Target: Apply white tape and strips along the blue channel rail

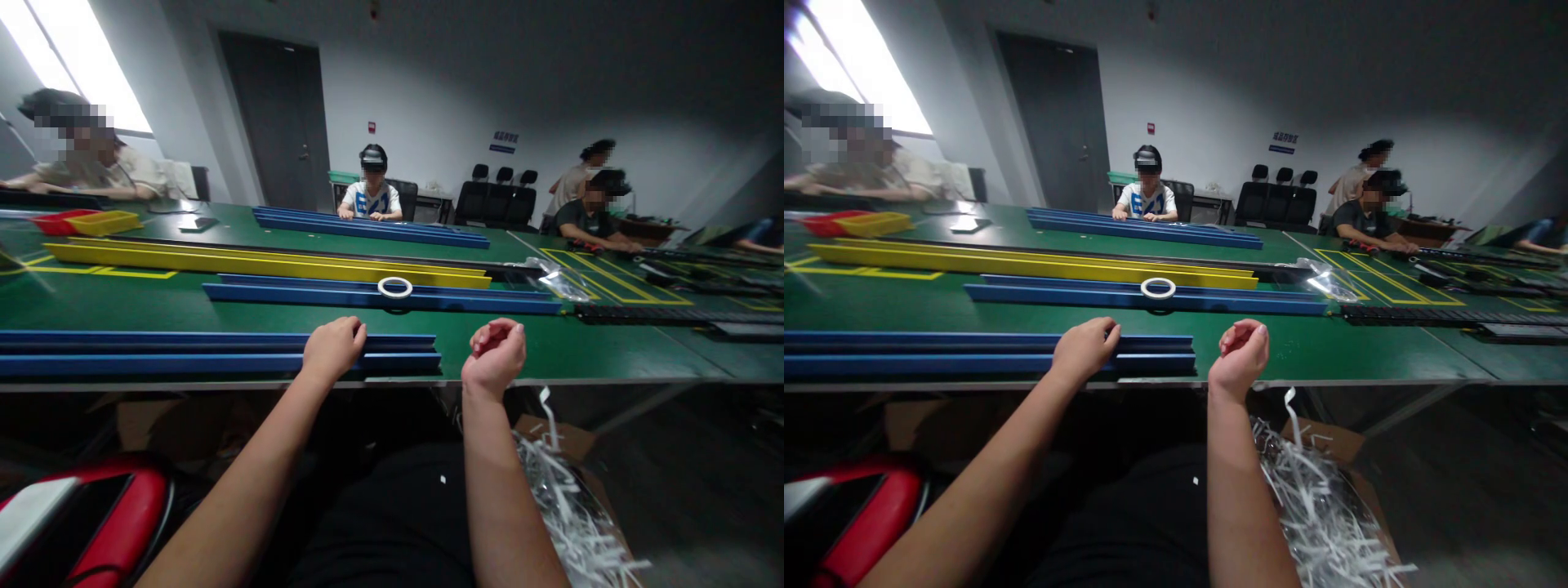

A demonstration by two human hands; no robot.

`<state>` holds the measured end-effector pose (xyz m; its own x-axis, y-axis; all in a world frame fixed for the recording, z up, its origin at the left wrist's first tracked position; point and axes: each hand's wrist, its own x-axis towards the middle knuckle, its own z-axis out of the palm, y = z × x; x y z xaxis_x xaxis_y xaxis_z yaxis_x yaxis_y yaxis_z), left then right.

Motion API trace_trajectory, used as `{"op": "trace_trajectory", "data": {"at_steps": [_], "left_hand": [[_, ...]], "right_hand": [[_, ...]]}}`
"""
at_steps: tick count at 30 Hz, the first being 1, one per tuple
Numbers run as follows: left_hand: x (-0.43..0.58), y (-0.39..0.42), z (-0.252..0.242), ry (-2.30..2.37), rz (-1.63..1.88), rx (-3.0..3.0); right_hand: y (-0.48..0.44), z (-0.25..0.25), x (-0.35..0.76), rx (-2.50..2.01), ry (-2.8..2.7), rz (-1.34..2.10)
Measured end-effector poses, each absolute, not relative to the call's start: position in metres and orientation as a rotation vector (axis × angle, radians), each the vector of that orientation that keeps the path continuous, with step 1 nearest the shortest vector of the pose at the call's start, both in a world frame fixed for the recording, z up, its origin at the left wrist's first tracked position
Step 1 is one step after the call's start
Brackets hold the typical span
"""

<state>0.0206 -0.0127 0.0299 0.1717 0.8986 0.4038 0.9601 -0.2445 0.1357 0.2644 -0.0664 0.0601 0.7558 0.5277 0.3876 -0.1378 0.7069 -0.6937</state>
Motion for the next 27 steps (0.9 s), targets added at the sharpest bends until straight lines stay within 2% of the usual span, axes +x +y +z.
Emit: {"op": "trace_trajectory", "data": {"at_steps": [5, 10, 14, 19, 27], "left_hand": [[0.019, -0.012, 0.029, -1.802, -0.61, -2.297], [0.018, -0.015, 0.031, -1.753, -0.611, -2.386], [0.005, -0.012, 0.034, -1.701, -0.532, -2.554], [-0.02, -0.009, 0.035, -1.708, -0.34, -2.624], [-0.014, -0.019, 0.027, -1.691, -0.373, -2.459]], "right_hand": [[-0.059, 0.053, 0.265, -0.748, -0.652, 0.5], [-0.052, 0.044, 0.26, -1.009, -0.912, 0.512], [-0.05, 0.039, 0.254, -1.336, -1.336, 0.29], [-0.052, 0.032, 0.234, -1.519, -1.82, 0.066], [-0.056, 0.024, 0.197, -1.715, -2.084, -0.143]]}}
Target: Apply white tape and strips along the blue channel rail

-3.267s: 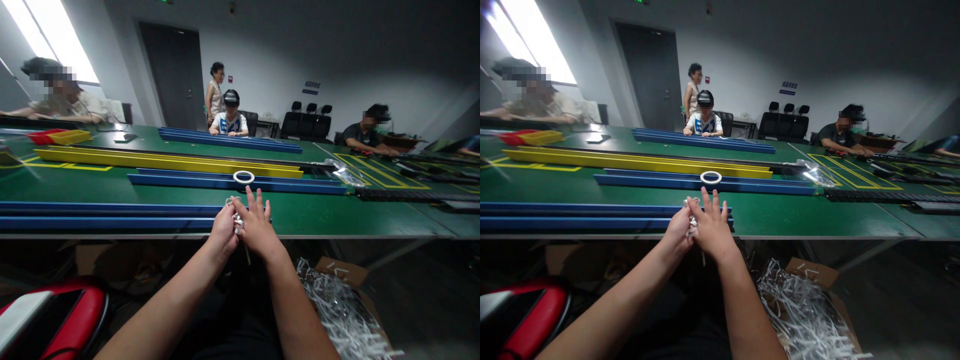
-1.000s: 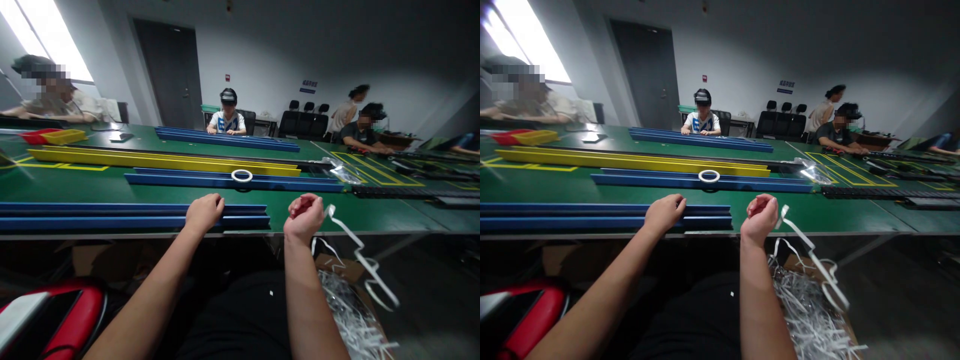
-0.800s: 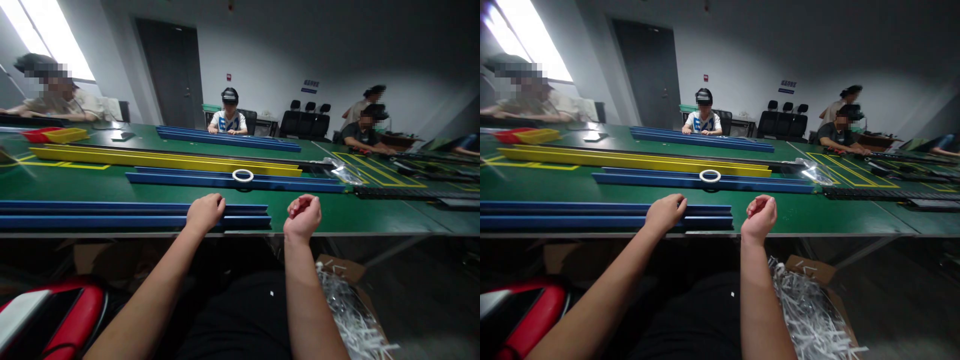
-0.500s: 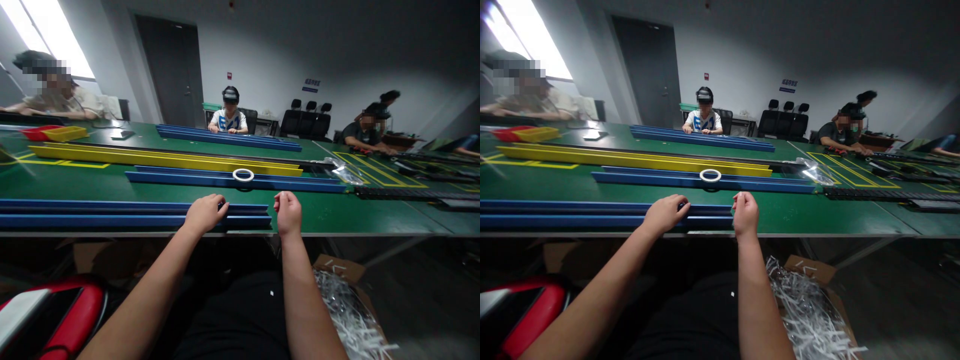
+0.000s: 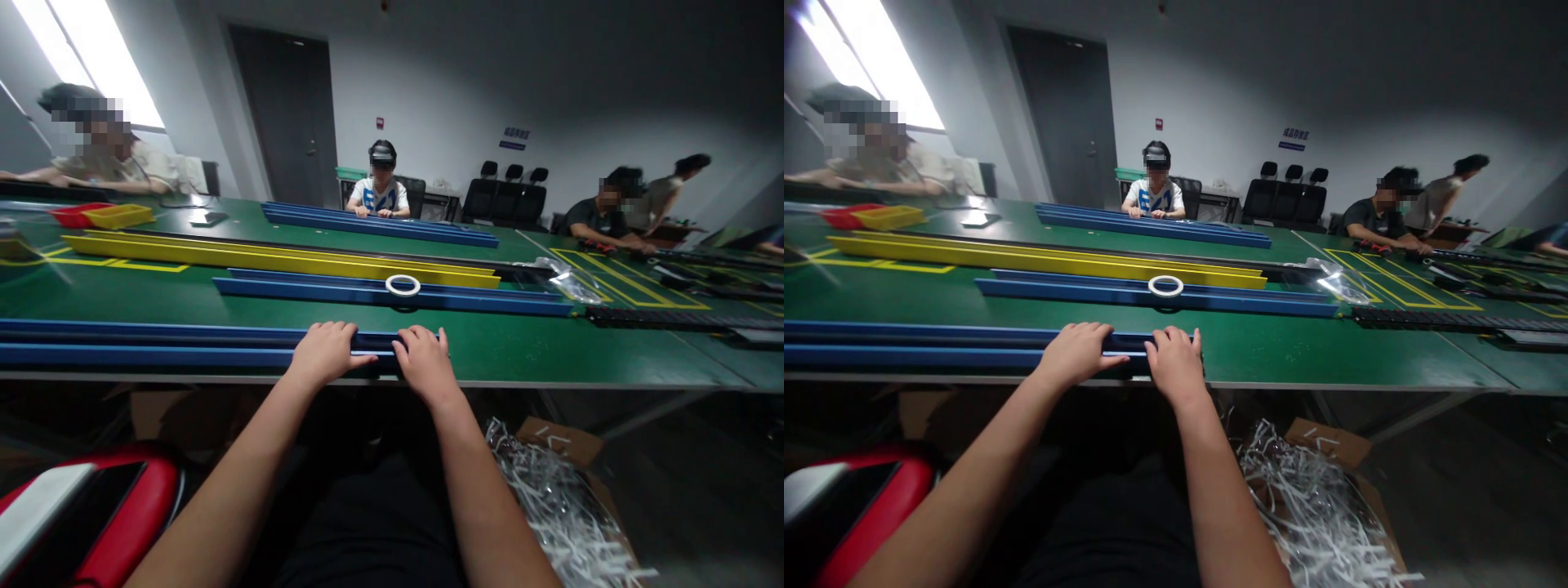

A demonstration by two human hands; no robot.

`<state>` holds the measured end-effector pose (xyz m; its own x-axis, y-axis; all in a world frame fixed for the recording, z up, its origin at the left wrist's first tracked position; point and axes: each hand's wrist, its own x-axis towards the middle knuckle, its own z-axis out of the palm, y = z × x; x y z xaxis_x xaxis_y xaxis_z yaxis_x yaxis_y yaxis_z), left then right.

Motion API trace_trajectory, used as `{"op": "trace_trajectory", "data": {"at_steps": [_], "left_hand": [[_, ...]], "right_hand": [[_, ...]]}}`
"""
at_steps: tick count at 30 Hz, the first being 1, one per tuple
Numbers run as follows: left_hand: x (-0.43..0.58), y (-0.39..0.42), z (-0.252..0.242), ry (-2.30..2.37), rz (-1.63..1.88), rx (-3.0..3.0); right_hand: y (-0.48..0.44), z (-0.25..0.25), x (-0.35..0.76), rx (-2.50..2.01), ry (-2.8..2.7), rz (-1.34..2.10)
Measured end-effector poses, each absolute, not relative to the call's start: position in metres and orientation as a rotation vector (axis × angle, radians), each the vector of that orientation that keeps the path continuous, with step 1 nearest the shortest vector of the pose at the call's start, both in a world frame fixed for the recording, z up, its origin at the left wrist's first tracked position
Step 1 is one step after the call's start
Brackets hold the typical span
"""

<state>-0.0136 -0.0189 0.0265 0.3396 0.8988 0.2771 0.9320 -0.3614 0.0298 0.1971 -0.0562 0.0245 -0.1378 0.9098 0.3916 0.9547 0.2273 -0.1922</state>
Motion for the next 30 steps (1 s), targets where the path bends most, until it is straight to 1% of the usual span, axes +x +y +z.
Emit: {"op": "trace_trajectory", "data": {"at_steps": [5, 14, 20, 24, 27, 30], "left_hand": [[-0.011, -0.019, 0.027, -1.686, -0.334, -2.432], [-0.012, -0.019, 0.029, -1.67, -0.384, -2.466], [0.05, -0.026, 0.023, -1.616, -0.482, -2.511], [0.09, -0.029, 0.021, -1.617, -0.508, -2.526], [0.097, -0.032, 0.02, -1.579, -0.567, -2.539], [0.089, -0.038, 0.02, -1.463, -0.712, -2.577]], "right_hand": [[-0.045, 0.026, 0.197, -1.803, -2.079, -0.158], [-0.037, 0.017, 0.193, -1.846, -1.911, -0.254], [-0.042, 0.014, 0.255, -1.907, -1.828, -0.349], [-0.044, 0.017, 0.298, -1.913, -1.863, -0.33], [-0.044, 0.02, 0.304, -1.928, -1.891, -0.319], [-0.043, 0.024, 0.291, -1.921, -1.949, -0.287]]}}
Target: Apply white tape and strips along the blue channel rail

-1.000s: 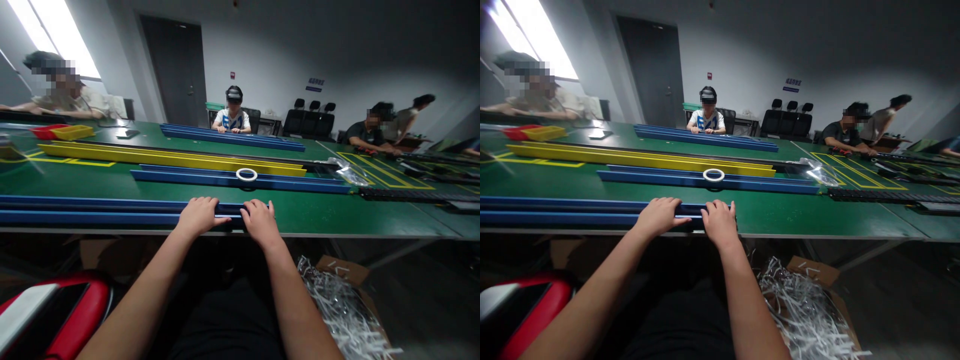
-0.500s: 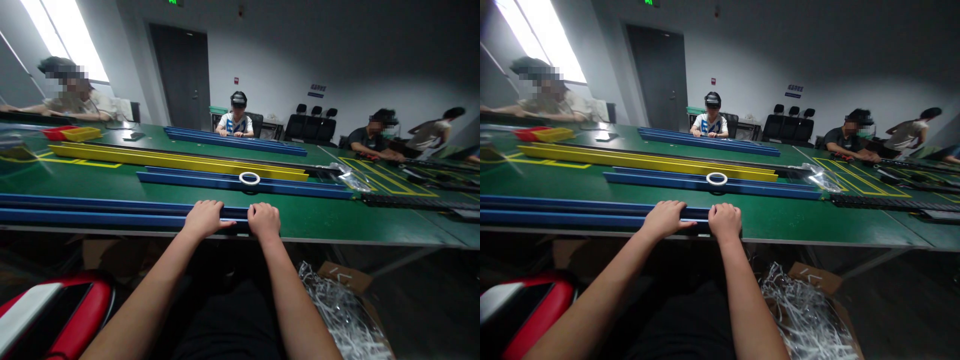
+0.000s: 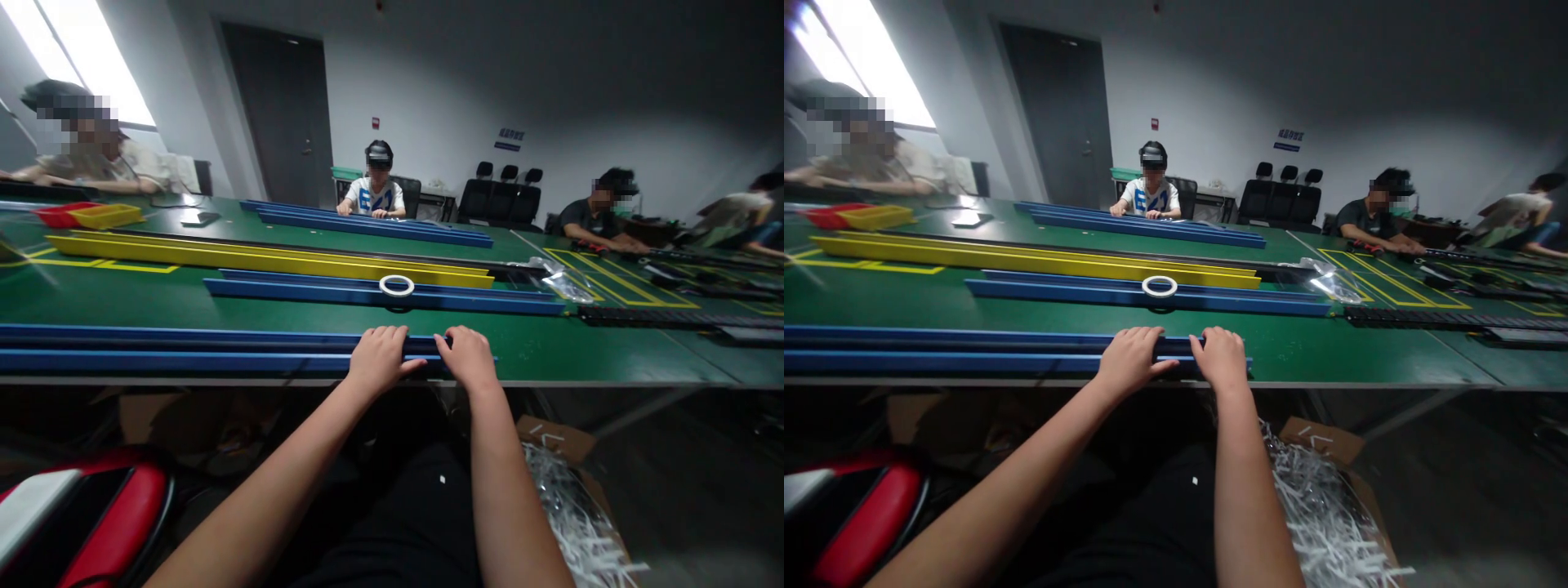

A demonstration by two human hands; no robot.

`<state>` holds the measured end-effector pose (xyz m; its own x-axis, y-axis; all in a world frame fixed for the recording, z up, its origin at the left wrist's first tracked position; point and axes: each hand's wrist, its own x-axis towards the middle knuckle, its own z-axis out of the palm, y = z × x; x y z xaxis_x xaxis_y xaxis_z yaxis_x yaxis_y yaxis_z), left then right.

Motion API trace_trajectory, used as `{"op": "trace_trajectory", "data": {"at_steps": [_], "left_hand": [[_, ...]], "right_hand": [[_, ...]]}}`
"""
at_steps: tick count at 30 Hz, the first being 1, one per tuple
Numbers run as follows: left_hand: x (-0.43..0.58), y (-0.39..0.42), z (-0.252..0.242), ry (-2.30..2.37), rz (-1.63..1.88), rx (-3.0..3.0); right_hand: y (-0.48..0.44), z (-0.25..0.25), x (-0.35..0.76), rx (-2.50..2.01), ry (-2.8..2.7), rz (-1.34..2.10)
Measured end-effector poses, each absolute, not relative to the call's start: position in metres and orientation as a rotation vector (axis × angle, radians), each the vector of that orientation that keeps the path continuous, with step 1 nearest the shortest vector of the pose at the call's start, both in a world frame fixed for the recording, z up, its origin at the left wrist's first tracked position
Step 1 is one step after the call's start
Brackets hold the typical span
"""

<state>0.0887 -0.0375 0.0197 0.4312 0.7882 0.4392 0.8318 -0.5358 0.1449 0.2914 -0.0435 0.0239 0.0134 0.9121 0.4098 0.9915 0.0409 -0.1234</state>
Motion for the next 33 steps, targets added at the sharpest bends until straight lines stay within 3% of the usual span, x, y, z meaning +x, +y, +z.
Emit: {"op": "trace_trajectory", "data": {"at_steps": [15, 20, 26, 33], "left_hand": [[-0.023, -0.069, 0.027, -1.562, -0.715, -2.636], [-0.024, -0.079, 0.027, -1.829, -1.195, -2.586], [-0.021, -0.075, 0.004, -2.593, -1.676, -2.89], [-0.035, -0.073, 0.0, -3.23, -2.485, -2.181]], "right_hand": [[-0.035, 0.036, 0.144, -1.54, -2.491, -0.13], [-0.033, 0.028, 0.14, -1.563, -2.476, -0.199], [-0.028, 0.027, 0.143, -1.54, -2.512, -0.233], [-0.038, 0.031, 0.147, -1.477, -2.414, -0.335]]}}
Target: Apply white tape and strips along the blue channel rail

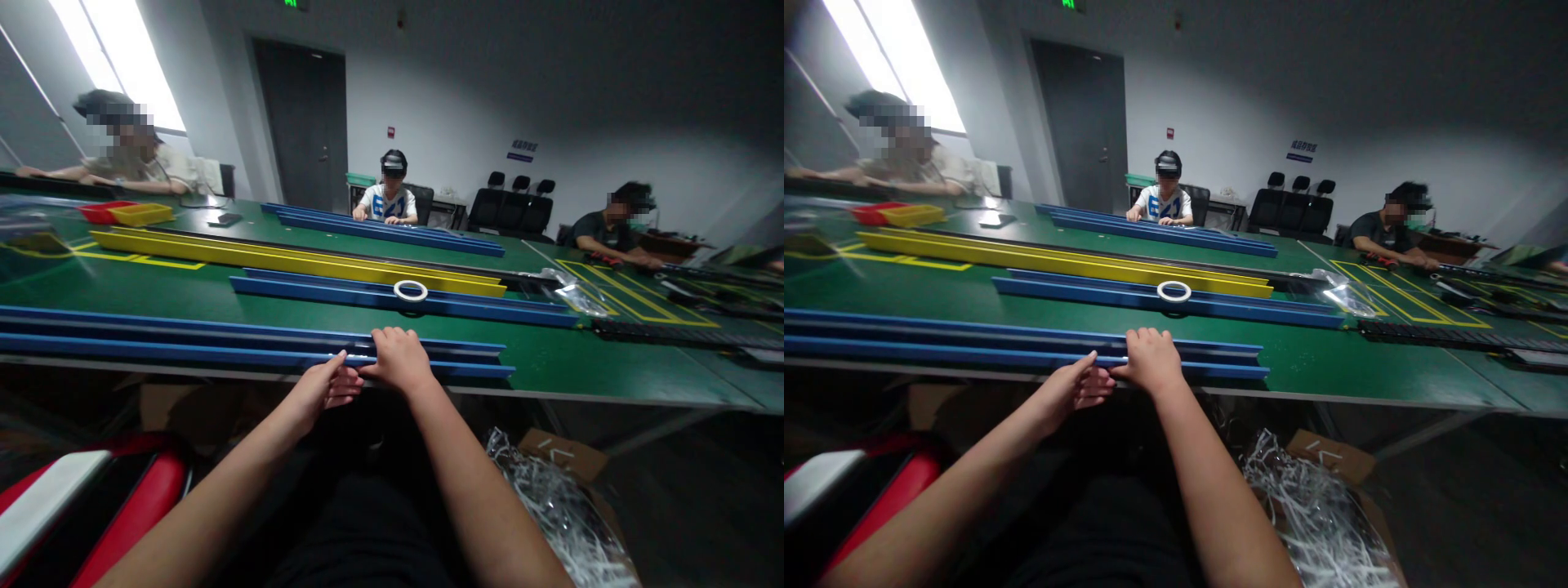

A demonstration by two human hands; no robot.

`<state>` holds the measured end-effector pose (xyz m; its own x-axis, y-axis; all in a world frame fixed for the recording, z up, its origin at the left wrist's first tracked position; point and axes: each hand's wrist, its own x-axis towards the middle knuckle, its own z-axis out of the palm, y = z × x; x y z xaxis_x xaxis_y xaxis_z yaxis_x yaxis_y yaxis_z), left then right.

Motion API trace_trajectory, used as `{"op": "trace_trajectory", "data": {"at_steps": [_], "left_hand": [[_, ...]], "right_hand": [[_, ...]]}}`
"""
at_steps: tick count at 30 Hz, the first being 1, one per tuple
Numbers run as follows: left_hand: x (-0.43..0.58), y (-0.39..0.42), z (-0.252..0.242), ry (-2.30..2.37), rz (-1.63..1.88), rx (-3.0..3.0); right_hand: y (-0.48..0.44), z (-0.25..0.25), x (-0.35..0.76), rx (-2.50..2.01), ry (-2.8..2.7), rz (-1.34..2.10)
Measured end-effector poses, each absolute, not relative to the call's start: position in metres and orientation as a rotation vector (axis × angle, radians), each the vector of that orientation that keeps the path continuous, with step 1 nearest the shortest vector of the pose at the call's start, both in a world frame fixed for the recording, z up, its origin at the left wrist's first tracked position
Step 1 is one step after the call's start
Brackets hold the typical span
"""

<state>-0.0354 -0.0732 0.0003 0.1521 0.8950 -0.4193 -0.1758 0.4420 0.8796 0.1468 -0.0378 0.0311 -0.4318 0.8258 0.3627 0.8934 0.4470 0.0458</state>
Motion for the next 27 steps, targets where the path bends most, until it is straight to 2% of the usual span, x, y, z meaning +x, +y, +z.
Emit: {"op": "trace_trajectory", "data": {"at_steps": [11, 18, 27], "left_hand": [[-0.029, -0.101, 0.019, 0.953, 0.971, 0.441], [-0.018, -0.099, 0.011, 1.006, 1.278, 0.367], [-0.001, -0.1, -0.005, 0.851, 1.592, 0.212]], "right_hand": [[-0.054, 0.03, 0.179, -1.43, -2.361, -0.465], [-0.07, 0.039, 0.193, -1.396, -2.342, -0.521], [-0.094, 0.038, 0.19, -1.358, -2.331, -0.541]]}}
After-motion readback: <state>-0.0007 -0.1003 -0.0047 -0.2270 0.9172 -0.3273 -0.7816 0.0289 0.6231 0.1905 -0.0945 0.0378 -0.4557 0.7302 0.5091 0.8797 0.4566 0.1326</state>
